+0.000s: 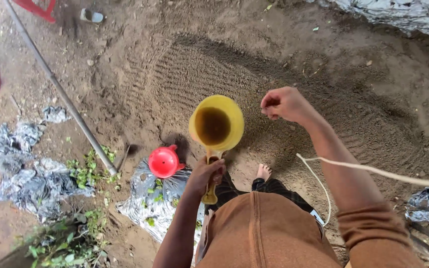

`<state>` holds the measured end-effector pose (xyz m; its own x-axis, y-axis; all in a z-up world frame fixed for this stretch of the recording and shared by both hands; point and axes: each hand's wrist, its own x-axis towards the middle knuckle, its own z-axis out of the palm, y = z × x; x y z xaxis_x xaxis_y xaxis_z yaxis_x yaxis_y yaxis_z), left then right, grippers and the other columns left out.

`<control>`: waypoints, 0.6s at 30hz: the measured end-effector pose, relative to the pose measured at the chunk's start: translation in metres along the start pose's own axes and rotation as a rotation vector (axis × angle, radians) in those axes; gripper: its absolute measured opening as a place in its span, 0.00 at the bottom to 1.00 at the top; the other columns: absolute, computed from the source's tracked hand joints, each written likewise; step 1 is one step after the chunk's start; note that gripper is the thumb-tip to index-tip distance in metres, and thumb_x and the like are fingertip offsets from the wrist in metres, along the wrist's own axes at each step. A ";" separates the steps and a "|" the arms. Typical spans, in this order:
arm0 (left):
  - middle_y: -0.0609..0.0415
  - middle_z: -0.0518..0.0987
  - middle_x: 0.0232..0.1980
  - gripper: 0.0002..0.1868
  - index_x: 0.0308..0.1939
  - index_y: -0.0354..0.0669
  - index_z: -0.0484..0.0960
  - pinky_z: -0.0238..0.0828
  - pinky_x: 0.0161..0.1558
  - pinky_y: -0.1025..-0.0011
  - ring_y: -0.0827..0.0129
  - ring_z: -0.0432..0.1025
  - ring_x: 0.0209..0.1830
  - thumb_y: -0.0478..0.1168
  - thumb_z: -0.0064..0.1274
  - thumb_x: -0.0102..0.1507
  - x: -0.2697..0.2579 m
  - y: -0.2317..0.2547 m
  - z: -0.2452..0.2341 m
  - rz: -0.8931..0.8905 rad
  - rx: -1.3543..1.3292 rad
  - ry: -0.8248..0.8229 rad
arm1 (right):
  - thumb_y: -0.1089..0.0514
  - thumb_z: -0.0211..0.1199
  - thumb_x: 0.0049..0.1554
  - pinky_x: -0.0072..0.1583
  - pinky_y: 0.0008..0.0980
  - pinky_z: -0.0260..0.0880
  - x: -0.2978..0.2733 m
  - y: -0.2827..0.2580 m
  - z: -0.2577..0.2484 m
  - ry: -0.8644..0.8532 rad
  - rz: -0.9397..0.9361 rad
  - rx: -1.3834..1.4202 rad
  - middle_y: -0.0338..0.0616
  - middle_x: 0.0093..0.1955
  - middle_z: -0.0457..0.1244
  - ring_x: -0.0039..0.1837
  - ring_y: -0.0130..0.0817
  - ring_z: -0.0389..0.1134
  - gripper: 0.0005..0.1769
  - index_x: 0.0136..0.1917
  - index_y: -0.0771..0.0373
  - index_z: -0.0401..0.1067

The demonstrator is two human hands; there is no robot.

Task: The person is picking seeds from a yellow plastic container and carefully dropping them into pre-made furrows in a soil bed.

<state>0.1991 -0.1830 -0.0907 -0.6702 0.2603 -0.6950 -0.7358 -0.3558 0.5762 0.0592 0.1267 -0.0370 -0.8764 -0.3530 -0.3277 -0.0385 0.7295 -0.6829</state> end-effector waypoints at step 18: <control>0.40 0.72 0.24 0.13 0.43 0.28 0.71 0.59 0.14 0.72 0.72 0.61 0.12 0.31 0.61 0.64 0.022 0.048 -0.069 -0.140 0.054 -0.191 | 0.59 0.60 0.59 0.48 0.48 0.75 0.104 -0.070 0.157 0.053 -0.294 -0.348 0.54 0.40 0.68 0.44 0.51 0.72 0.07 0.49 0.65 0.72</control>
<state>0.1563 -0.2559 -0.1078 -0.5639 0.4705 -0.6786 -0.8234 -0.2572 0.5059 0.0466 -0.0530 -0.1263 -0.8271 -0.5505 -0.1132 -0.4402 0.7597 -0.4786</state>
